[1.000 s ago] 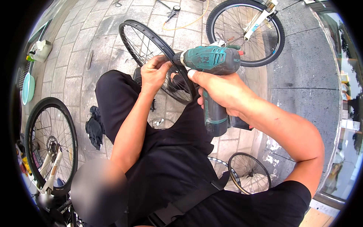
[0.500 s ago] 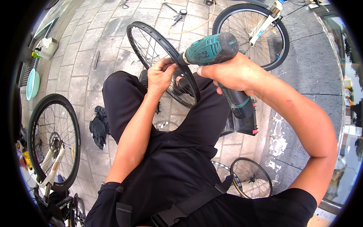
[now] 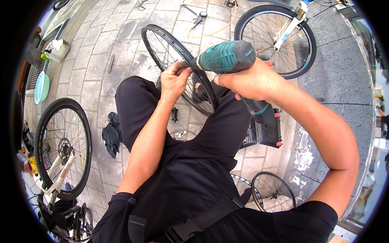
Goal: The person uses a cordless drill to tighten or loosen the rim nuts on a bicycle wheel while seated on a sidewalk. The wheel is held between the legs and rotated as needed. Another person works on a different bicycle nearby.
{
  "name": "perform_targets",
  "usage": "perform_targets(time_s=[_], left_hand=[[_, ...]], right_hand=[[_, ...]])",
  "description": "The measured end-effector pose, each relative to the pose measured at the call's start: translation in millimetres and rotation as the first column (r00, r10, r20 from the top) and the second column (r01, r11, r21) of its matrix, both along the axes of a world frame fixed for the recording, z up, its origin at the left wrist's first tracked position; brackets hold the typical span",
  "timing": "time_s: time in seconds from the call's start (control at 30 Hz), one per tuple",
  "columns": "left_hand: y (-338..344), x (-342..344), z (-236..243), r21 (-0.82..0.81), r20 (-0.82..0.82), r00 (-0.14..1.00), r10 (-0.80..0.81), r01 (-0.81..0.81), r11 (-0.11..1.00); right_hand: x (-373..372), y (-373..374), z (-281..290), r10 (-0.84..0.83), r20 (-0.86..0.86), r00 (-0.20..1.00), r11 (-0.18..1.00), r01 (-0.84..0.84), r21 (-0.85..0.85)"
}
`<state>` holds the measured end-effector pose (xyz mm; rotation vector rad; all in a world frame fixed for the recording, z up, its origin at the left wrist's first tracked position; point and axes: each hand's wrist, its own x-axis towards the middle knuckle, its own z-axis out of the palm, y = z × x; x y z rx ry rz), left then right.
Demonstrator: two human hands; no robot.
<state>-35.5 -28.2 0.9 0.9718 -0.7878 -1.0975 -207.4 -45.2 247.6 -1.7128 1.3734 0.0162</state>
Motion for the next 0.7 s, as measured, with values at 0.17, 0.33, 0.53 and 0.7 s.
perform_targets(time_s=[0.17, 0.33, 0.53, 0.7], left_hand=[[5, 2, 1, 0.05, 0.077, 0.997, -0.005, 0.001, 0.999], [5, 1, -3, 0.021, 0.106, 0.994, -0.004, 0.002, 1.0], [8, 0, 1, 0.02, 0.048, 0.999, -0.013, 0.012, 1.0], [7, 3, 4, 0.08, -0.033, 0.999, -0.031, 0.034, 0.996]], right_hand=[[0, 0, 9, 0.06, -0.128, 0.99, 0.997, -0.067, -0.05], [-16, -7, 3, 0.078, -0.144, 0.986, 0.995, -0.087, -0.057], [-50, -12, -22, 0.357, -0.083, 0.93, 0.854, -0.361, -0.375], [-44, -24, -6, 0.45, -0.318, 0.835, 0.74, -0.548, -0.39]])
